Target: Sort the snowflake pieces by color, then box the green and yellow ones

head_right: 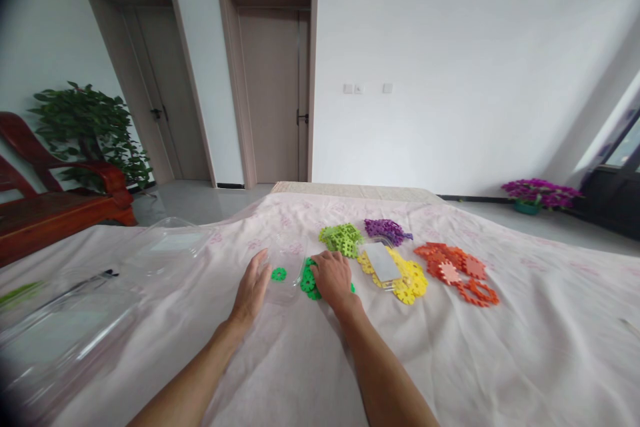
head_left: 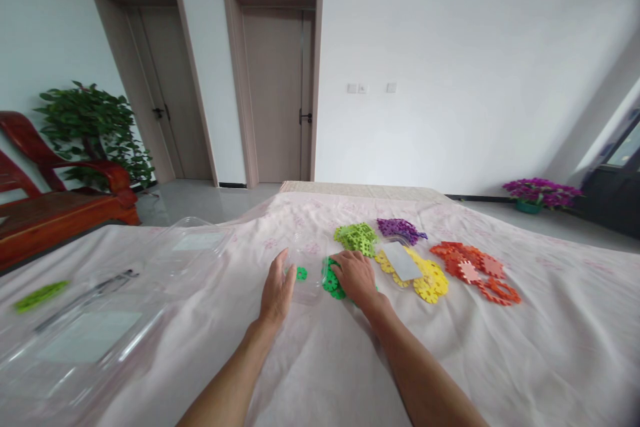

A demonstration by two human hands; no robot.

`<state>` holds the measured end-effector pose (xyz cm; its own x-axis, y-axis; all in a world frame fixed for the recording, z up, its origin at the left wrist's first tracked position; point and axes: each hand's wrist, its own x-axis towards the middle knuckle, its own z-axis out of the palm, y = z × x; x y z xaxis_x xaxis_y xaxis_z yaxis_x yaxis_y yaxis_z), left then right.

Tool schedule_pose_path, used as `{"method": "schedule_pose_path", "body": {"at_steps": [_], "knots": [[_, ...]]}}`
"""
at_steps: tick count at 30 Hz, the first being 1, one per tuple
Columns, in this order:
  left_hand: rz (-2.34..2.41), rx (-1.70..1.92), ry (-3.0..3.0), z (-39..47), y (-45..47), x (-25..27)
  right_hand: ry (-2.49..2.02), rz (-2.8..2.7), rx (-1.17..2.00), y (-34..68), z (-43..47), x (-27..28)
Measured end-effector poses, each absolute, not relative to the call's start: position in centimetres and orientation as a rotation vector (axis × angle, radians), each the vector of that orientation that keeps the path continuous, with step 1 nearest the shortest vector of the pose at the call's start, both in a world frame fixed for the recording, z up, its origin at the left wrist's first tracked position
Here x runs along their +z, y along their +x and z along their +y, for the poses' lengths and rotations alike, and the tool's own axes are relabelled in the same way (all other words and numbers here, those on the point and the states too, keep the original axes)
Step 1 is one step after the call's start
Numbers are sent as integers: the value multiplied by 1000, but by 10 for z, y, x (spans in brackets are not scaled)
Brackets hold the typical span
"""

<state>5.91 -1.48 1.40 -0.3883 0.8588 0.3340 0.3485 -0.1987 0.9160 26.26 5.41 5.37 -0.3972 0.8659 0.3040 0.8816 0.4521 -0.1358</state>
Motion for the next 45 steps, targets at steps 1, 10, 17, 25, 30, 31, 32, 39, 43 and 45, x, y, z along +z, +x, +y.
{"method": "schedule_pose_path", "body": {"at_steps": [1, 10, 17, 25, 30, 31, 32, 39, 43, 45], "knots": [[1647, 1614, 1408, -15, 59, 14, -1494, -2376, -76, 263, 55, 54], [1661, 1624, 1427, -13, 58, 13, -1562, -2264, -119, 263, 59, 57], [1659, 1624, 1431, -14, 58, 12, -1588, -1856, 15, 276, 69, 56], [1657, 1599, 1438, -18, 61, 19, -1126, -1946, 288, 250, 55, 66], [1654, 1601, 1436, -17, 61, 19, -1143, -2067, 394, 256, 56, 77], [1657, 1594, 1435, -17, 61, 19, -1186, -2076, 411, 262, 59, 80], [1660, 1588, 1435, -17, 60, 19, -1234, -2091, 430, 271, 62, 83], [1677, 1572, 1443, -19, 61, 20, -1570, -2330, 593, 324, 72, 108], [1667, 1585, 1443, -19, 61, 19, -1700, -2435, 533, 322, 66, 112], [1663, 1591, 1435, -18, 60, 18, -1736, -2493, 488, 316, 64, 110]]}}
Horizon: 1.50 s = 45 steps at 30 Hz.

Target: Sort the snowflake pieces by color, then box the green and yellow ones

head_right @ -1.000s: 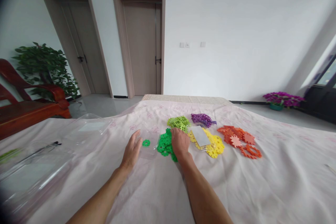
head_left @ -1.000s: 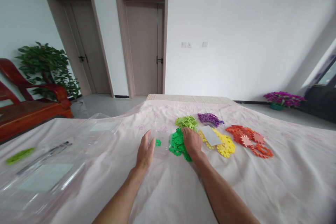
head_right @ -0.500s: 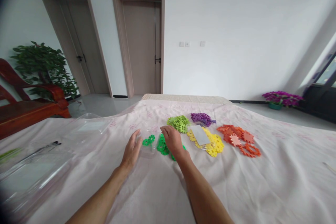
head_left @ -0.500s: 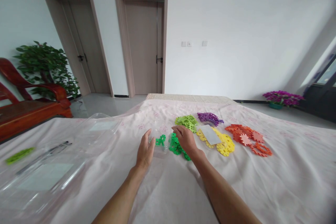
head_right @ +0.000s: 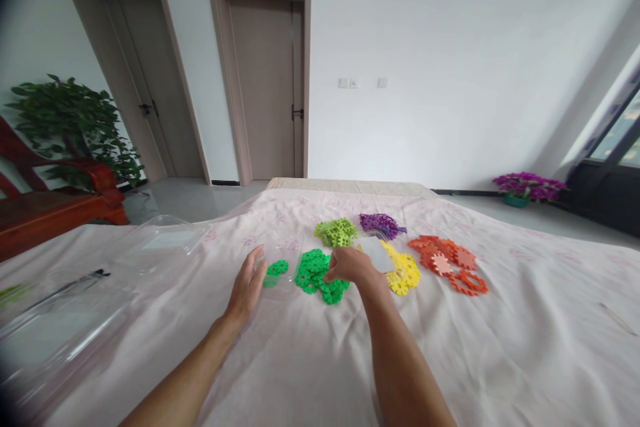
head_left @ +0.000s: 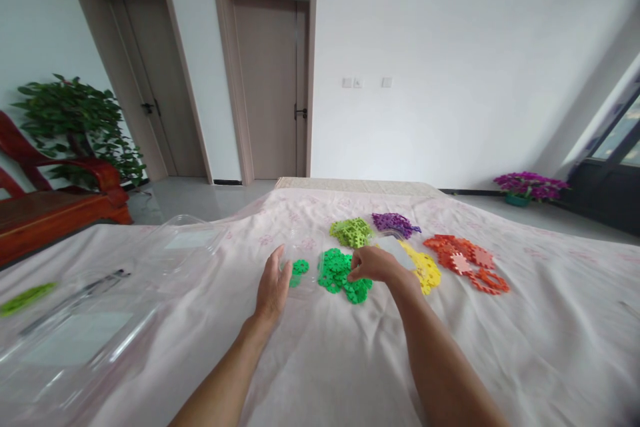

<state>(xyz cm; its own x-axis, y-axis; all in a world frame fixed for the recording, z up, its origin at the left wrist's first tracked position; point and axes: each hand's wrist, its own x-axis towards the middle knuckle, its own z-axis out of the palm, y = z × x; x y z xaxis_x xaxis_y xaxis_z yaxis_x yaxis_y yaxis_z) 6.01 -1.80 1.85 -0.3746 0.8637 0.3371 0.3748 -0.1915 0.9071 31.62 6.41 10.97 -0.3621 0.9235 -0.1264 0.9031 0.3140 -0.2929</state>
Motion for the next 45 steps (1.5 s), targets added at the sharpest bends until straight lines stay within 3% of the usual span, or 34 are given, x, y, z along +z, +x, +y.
{"method": "schedule_pose_path", "body": {"at_steps": [8, 17, 27, 38, 45], "knots": [[1649, 1588, 1432, -17, 59, 16, -1662, -2502, 554, 312, 63, 103], [1674, 1539, 1391, -18, 60, 17, -1375, -1982, 515, 294, 66, 111], [1695, 1554, 1358, -20, 63, 24, -1176, -2011, 618, 268, 58, 93], [1672, 1553, 1390, -18, 60, 18, -1842, -2280, 282, 311, 71, 95], [1672, 1536, 1389, -19, 60, 19, -2025, -2335, 306, 312, 65, 102]]}}
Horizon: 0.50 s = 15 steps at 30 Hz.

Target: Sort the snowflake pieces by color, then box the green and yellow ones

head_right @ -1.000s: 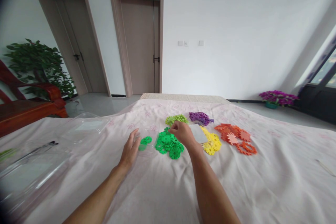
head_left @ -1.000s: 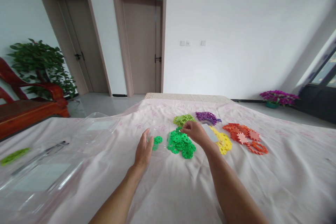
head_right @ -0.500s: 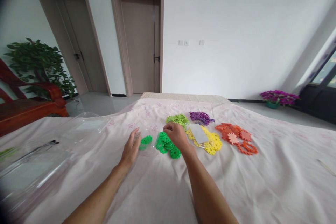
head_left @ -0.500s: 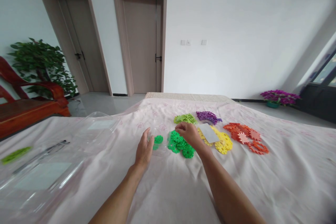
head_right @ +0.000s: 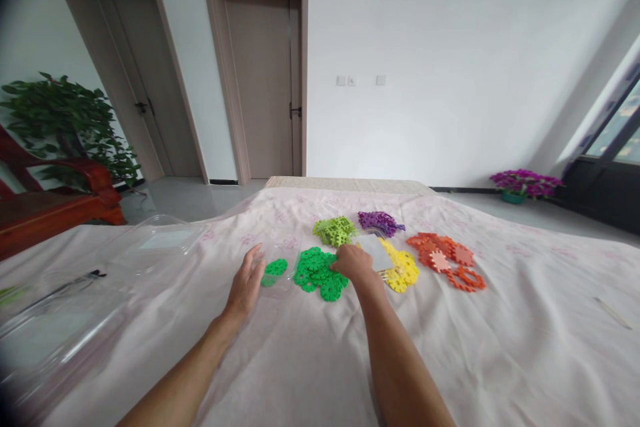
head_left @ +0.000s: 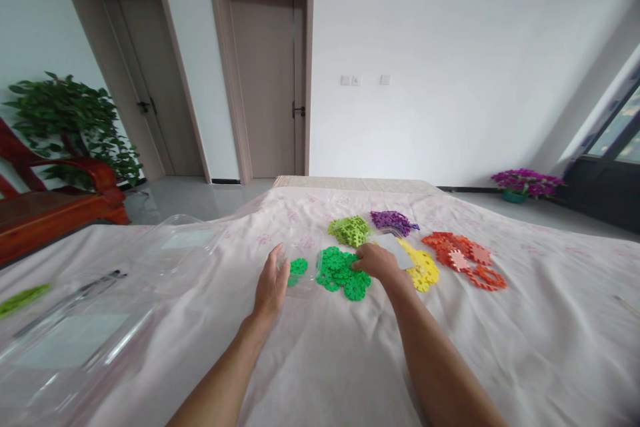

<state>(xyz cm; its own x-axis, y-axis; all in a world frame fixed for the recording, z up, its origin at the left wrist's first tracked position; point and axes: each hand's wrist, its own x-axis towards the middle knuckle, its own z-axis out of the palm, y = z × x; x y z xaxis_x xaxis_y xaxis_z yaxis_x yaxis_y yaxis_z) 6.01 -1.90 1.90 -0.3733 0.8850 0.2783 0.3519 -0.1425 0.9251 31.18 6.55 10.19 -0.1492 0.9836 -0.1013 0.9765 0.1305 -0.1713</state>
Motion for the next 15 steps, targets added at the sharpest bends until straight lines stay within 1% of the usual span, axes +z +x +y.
{"method": "schedule_pose_path", "body": {"at_steps": [6, 12, 15], "knots": [[1684, 1537, 1384, -20, 61, 22, -1942, -2220, 274, 315, 70, 98], [1714, 1540, 1383, -20, 62, 22, -1456, -2074, 367, 298, 70, 102], [1715, 1556, 1376, -19, 61, 20, -1293, -2037, 412, 278, 61, 99]]}}
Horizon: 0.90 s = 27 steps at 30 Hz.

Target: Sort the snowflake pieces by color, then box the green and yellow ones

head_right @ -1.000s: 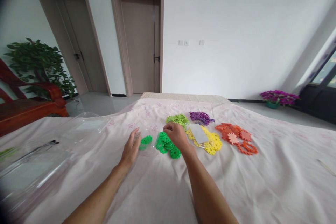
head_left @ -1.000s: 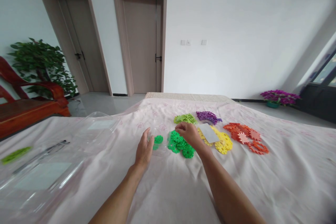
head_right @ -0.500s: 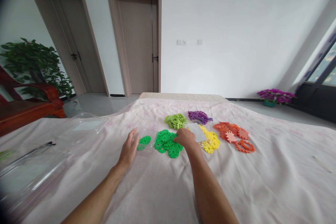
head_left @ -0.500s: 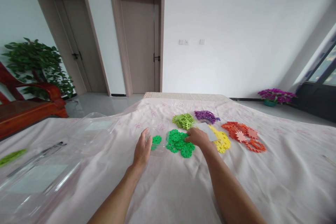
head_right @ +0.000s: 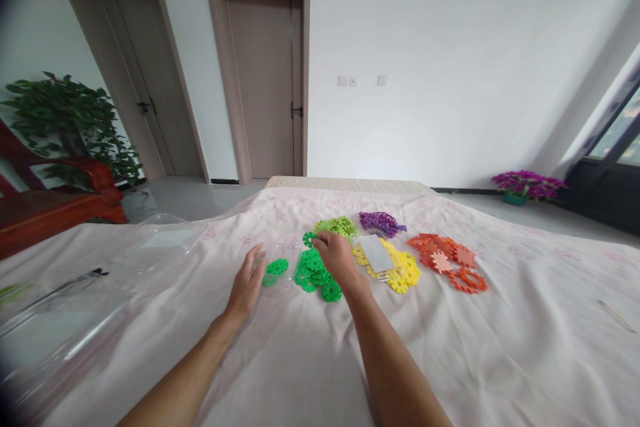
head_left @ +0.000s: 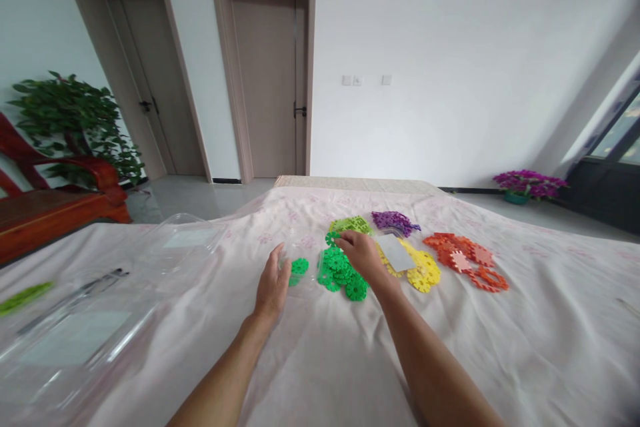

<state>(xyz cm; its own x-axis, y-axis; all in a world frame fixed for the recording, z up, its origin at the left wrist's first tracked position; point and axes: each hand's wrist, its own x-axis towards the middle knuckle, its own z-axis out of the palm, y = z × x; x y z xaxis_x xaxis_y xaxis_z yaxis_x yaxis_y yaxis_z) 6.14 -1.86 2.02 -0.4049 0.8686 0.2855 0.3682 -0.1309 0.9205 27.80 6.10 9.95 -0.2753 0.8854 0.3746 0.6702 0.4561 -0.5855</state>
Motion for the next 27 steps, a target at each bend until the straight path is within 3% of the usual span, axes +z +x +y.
{"method": "schedule_pose_path", "body": {"at_steps": [6, 15, 27], "knots": [[1714, 1539, 1382, -19, 61, 22, -1157, -2063, 507, 257, 49, 91], [1716, 1541, 1408, -18, 62, 22, -1468, -2243, 384, 272, 53, 88], [1688, 1556, 1406, -17, 60, 18, -1418, -2561, 288, 262, 47, 80]]}}
